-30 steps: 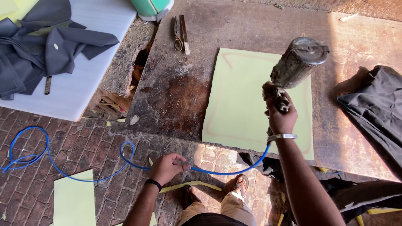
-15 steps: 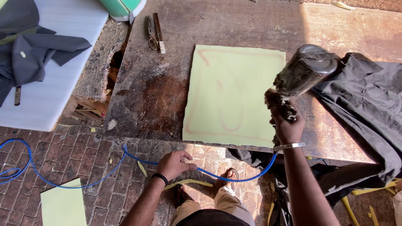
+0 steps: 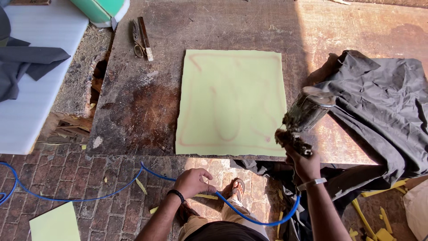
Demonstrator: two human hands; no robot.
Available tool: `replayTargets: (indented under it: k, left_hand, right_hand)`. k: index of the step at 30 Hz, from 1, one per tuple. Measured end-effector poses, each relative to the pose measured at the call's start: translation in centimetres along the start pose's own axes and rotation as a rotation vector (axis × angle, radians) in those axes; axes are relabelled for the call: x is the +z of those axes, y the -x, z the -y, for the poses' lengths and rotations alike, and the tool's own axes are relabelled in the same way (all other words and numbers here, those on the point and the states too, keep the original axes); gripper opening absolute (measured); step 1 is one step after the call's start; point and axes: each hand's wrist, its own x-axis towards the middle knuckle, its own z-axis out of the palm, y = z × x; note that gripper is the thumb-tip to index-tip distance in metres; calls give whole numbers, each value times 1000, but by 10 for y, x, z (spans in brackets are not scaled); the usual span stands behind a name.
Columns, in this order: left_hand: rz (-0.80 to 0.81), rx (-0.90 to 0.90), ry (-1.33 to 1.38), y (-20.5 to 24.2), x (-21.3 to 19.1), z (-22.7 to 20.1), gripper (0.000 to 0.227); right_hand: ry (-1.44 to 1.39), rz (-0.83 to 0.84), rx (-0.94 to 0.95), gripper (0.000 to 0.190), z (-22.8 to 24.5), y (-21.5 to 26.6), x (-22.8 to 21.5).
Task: The person uses a spray gun to apply adhesive to a yellow foam sheet, then places a black fabric piece over it and smooths it down. They use shears to trim the fabric edges along the foam outline. The process is repeated with a second foam sheet and fabric piece.
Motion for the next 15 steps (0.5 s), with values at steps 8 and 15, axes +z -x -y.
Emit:
replayTargets:
  k: [8, 15]
  left_hand:
    - [-148, -110, -7, -7, -18, 6, 50]
    - [-123, -112, 128, 16, -26, 37, 61]
  right_hand:
    - [-184, -168, -304, 62, 69, -53, 28]
    - [-146, 513, 49, 56, 57, -24, 101]
